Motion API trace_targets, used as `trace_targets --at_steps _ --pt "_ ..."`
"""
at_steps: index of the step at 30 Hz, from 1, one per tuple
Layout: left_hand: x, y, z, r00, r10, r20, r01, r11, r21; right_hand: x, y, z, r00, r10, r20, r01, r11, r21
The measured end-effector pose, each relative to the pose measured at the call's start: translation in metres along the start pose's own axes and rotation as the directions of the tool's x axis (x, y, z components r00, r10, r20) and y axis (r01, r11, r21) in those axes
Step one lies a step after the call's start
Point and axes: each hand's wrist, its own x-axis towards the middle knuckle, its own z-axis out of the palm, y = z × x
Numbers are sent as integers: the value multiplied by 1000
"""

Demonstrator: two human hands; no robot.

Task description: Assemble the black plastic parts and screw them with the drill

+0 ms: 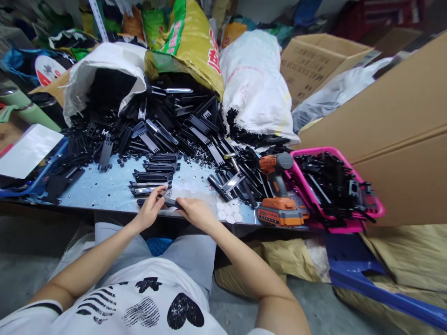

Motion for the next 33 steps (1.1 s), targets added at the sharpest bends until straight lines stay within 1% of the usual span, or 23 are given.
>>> trace_targets --at_steps 1,2,3,4,5,7,10,13,18,23,27,28,30,32,33 --pt "0 -2 -3 993 72 92 -86 984 158 -2 5 4 998 -25 61 27 999 -26" --pt "1 -4 -6 976 108 188 -163 938 306 -4 9 9 993 -41 107 47 997 -54" --pt "3 -6 -10 955 107 275 -223 873 434 -6 12 15 989 -43 142 55 995 -82" --pt "6 -9 -13 936 81 342 -265 802 536 -8 14 21 986 -31 164 48 993 -104" --pt "9 -12 -14 920 46 390 -296 734 612 -9 15 27 985 -7 172 28 993 -116" --pt "14 -16 -15 901 1 434 -338 630 699 -9 13 35 984 37 172 -17 993 -115" --pt "18 -18 -11 884 9 467 -392 556 733 -8 7 37 983 79 165 -60 991 -119" --pt "18 -19 -11 880 58 472 -424 544 724 -8 -1 30 983 108 145 -81 980 -181" --pt "13 -22 -16 895 166 415 -430 572 699 -8 -17 14 988 123 96 -92 955 -283" --pt "9 -27 -18 866 296 402 -499 560 662 -5 -25 2 985 133 107 -94 946 -310" --pt "9 -33 -21 842 365 398 -540 579 612 -2 -24 -5 992 80 96 -45 945 -324" --pt "10 -33 -21 841 371 394 -541 585 604 -1 -23 -7 994 59 91 -26 944 -328" --pt "9 -32 -18 854 354 382 -520 600 608 0 -19 -8 996 18 86 12 943 -331" --pt "7 -28 -13 871 302 389 -489 614 620 0 -10 -6 995 -32 93 61 944 -325" --pt "7 -26 -12 872 279 402 -484 619 619 0 -3 -3 994 -58 95 85 944 -318"
